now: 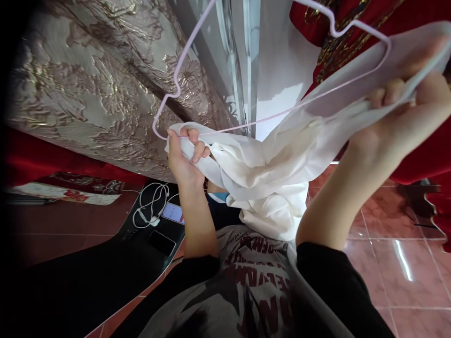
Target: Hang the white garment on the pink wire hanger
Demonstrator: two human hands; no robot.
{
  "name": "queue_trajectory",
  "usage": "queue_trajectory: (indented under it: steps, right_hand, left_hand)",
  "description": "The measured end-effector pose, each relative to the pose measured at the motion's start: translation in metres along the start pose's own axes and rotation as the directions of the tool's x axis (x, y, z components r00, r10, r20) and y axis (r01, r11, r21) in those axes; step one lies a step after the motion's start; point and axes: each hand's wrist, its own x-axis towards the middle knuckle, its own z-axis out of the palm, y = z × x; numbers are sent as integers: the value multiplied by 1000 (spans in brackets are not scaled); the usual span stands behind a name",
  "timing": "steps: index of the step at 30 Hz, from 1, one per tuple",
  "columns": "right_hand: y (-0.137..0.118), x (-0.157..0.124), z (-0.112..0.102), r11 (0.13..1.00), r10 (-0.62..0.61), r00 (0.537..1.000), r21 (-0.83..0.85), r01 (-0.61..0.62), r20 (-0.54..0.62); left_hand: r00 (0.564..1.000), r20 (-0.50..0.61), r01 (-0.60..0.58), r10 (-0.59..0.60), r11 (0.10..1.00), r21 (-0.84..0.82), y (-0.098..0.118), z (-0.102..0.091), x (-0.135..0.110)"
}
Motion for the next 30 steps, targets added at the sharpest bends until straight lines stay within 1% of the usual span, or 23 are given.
queue_trajectory:
  steps: [1,3,5,6,8,9,11,12,13,14,15,17,18,19,20,23,24,26,28,30]
  right_hand:
    - [-6,-6,-11,997,72,997,32,-72,-6]
    - [-15,-24,-29,973,230,973,40,-229,-19]
    - [-20,-42,-39,962,268,963,-44,-268,1]
    - [-22,-48,-38,964,257,966,-74,-255,28]
    - [-25,-57,-27,977,208,974,-69,-203,88]
    - [-25,-60,-17,986,167,980,-42,-163,106]
    - [-22,-69,10,999,45,983,8,-47,179]
    - [-18,-74,23,999,-32,967,-2,34,251]
    - [-12,-80,35,992,-110,941,-29,126,319]
    - [-4,-85,45,969,-178,908,-94,229,379]
    - [5,-91,52,935,-202,870,-175,307,450]
    - [25,-101,58,855,-167,816,-331,399,553]
    - [35,-105,58,824,-132,803,-386,415,582]
    - [44,-110,56,810,-106,801,-417,414,589]
    - [52,-114,54,807,-100,810,-428,406,578]
    - [67,-127,47,818,-112,843,-433,379,526]
    - [69,-130,46,826,-102,846,-429,365,524]
    - [72,-132,46,839,-83,837,-415,351,542]
    - [73,-130,47,848,-86,825,-394,355,558]
    - [74,-125,47,853,-113,820,-368,370,561]
  left_hand:
    - [1000,-8,4,-4,1000,-3,-2,1,0]
    - [1000,-25,18,-18,1000,1,-5,2,0]
    - [999,-36,36,-36,999,23,-7,2,1]
    - [999,-37,39,-38,999,31,-7,1,1]
    - [999,-24,33,-33,999,21,-7,0,2]
    - [999,-13,29,-29,1000,5,-6,0,2]
    - [999,-5,31,-31,999,-28,-5,0,1]
    - [999,-12,38,-38,999,-31,-5,0,0]
    - [999,-23,46,-47,999,-23,-5,0,-1]
    - [998,-34,54,-54,999,-8,-5,0,-1]
    - [997,-38,61,-60,998,9,-6,1,-2]
    - [998,-20,56,-56,998,23,-8,1,-3]
    - [999,-4,54,-53,998,27,-8,0,-4]
    - [998,9,57,-57,998,32,-7,0,-4]
    - [998,17,67,-68,997,42,-6,-1,-4]
    - [989,27,145,-147,987,68,3,-6,-5]
    - [984,28,176,-178,982,66,8,-9,-5]
    - [976,18,214,-216,975,56,22,-17,-5]
    - [983,-11,181,-181,980,79,40,-26,-4]
    - [995,-26,100,-97,978,184,60,-33,-3]
